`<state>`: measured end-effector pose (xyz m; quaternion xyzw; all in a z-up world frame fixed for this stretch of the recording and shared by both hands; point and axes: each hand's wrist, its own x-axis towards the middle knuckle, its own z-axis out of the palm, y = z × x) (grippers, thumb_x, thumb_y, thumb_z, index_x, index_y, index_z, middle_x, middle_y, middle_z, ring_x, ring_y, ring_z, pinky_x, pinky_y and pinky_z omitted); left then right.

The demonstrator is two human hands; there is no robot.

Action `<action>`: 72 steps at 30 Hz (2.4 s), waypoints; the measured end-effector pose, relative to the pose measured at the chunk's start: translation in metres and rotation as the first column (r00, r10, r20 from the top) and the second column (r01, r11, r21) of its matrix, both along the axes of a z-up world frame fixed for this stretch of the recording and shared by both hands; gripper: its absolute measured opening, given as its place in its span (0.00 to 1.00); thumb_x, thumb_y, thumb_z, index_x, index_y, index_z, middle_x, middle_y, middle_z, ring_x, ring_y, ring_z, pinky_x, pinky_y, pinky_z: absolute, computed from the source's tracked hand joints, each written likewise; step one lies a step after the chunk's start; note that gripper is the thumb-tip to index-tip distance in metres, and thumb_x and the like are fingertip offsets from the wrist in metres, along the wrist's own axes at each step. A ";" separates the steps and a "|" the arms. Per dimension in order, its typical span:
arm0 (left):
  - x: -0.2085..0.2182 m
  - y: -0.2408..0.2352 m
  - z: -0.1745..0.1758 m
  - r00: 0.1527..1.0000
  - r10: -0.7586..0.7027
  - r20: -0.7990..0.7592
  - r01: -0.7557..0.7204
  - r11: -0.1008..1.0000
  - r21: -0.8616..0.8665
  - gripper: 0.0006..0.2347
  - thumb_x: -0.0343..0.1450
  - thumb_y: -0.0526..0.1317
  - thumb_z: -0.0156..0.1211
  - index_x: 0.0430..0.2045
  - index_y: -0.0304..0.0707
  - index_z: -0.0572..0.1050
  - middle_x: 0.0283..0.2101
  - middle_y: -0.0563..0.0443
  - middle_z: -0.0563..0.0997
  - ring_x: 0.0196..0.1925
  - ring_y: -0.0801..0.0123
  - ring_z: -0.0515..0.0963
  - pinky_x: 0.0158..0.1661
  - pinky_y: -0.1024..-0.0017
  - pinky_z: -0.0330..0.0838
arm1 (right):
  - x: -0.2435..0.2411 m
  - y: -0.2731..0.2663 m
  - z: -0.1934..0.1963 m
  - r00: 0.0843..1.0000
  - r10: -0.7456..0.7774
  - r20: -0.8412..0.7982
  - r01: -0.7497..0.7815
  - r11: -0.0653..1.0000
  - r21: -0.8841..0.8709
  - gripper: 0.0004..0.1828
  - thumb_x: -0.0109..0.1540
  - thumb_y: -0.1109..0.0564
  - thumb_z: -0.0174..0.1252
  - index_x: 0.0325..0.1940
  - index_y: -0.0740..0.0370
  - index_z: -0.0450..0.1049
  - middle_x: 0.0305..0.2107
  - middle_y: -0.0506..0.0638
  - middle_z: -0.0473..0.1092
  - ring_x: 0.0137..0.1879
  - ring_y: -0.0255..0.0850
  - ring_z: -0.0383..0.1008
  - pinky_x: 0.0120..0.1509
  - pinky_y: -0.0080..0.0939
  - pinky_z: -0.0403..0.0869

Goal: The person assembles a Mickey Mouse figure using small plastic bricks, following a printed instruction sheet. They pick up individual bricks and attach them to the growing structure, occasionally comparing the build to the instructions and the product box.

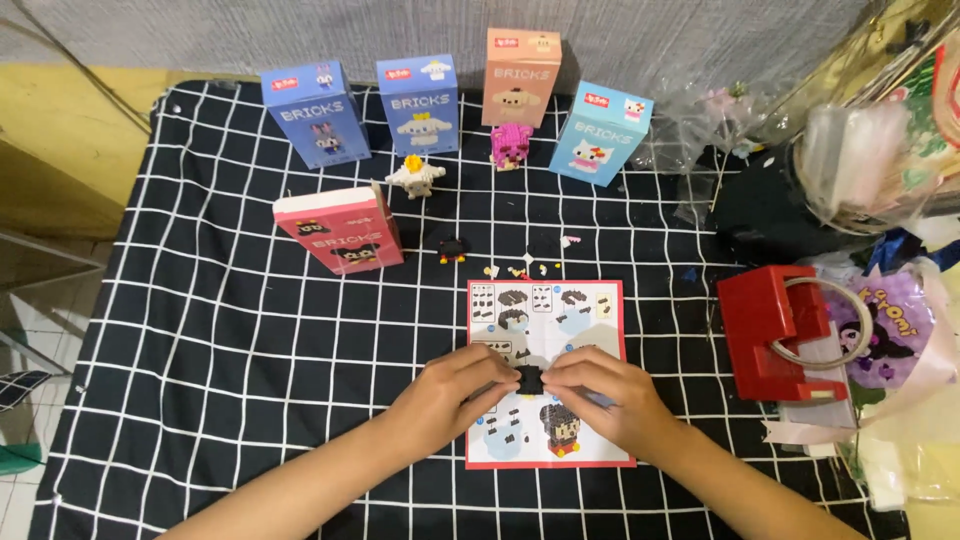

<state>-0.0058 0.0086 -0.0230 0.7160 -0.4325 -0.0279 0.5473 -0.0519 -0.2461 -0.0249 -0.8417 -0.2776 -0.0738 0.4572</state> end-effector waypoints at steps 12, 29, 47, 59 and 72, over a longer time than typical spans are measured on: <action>0.001 0.008 0.008 0.994 0.026 -0.103 -0.030 0.999 -0.029 0.21 0.72 0.39 0.66 0.58 0.32 0.70 0.55 0.40 0.79 0.56 0.57 0.81 0.59 0.63 0.76 | 0.005 0.005 0.004 0.993 0.095 0.076 -0.089 0.993 -0.073 0.28 0.60 0.59 0.69 0.63 0.61 0.71 0.48 0.52 0.76 0.52 0.46 0.77 0.59 0.45 0.76; 0.001 0.009 0.010 0.999 0.036 0.000 -0.036 0.997 0.065 0.19 0.72 0.46 0.66 0.53 0.36 0.75 0.46 0.48 0.81 0.50 0.59 0.82 0.50 0.64 0.75 | -0.014 -0.004 -0.024 0.842 -0.064 -0.535 0.127 0.989 0.081 0.34 0.48 0.54 0.82 0.55 0.51 0.77 0.44 0.43 0.78 0.41 0.34 0.74 0.51 0.34 0.74; 0.001 0.006 0.010 0.997 0.074 0.038 -0.077 0.994 0.076 0.17 0.71 0.47 0.66 0.49 0.37 0.75 0.46 0.50 0.83 0.49 0.61 0.84 0.50 0.64 0.76 | -0.012 0.001 -0.020 0.884 -0.078 -0.462 0.151 0.981 0.124 0.27 0.51 0.59 0.78 0.54 0.54 0.79 0.38 0.44 0.78 0.39 0.34 0.73 0.46 0.34 0.73; 0.004 0.000 0.010 0.992 0.121 0.045 -0.123 0.991 0.047 0.18 0.69 0.47 0.68 0.49 0.37 0.75 0.46 0.47 0.83 0.46 0.62 0.83 0.48 0.66 0.77 | -0.007 0.002 -0.012 0.874 -0.066 -0.482 0.169 0.970 0.173 0.28 0.54 0.58 0.74 0.58 0.56 0.76 0.42 0.47 0.79 0.42 0.36 0.75 0.49 0.35 0.76; 0.028 0.013 0.017 0.928 0.367 -0.061 -0.368 0.930 -0.011 0.11 0.70 0.37 0.66 0.44 0.35 0.77 0.45 0.45 0.83 0.51 0.61 0.84 0.56 0.67 0.78 | 0.004 -0.003 0.001 0.800 -0.165 -0.576 0.410 0.852 0.325 0.28 0.58 0.68 0.66 0.62 0.62 0.71 0.34 0.50 0.78 0.35 0.35 0.70 0.46 0.34 0.76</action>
